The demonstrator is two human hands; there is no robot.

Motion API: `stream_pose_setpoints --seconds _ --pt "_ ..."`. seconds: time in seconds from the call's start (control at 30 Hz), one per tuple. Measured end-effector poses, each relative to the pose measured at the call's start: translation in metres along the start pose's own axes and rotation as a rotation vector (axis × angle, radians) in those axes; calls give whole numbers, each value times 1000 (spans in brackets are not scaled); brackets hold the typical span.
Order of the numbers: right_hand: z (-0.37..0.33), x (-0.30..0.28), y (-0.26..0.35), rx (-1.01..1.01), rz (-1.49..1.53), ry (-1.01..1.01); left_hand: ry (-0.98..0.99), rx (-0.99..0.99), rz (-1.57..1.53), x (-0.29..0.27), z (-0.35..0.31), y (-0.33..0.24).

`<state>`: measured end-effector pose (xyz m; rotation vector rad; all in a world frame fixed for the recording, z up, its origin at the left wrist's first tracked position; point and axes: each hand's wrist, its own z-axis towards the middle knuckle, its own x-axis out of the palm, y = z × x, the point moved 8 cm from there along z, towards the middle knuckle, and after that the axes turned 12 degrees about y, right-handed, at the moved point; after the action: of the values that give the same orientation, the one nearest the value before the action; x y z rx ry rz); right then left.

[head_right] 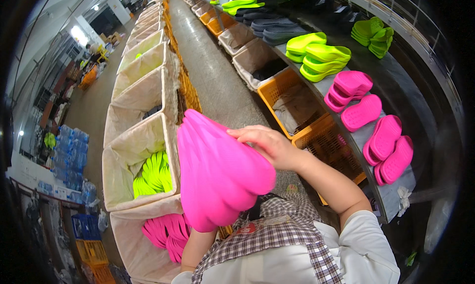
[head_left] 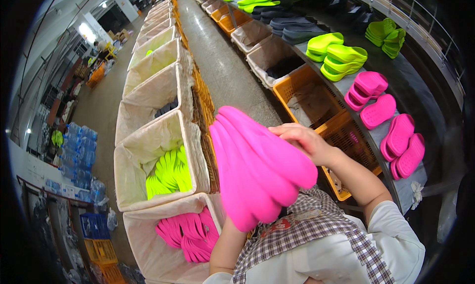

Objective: The person picks up stacks of pink, green, and gray slippers from bins, inspects them, and places them on a shelf. The person repeats this process for multiple colors, organizing the slippers by color on the shelf.

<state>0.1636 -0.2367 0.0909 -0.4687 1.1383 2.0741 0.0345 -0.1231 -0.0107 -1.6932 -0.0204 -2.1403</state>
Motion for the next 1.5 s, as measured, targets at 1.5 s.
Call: stream_pose_setpoints --seconds 1.5 --pt "-24 104 -39 279 2111 -385 194 74 2194 89 -12 13"
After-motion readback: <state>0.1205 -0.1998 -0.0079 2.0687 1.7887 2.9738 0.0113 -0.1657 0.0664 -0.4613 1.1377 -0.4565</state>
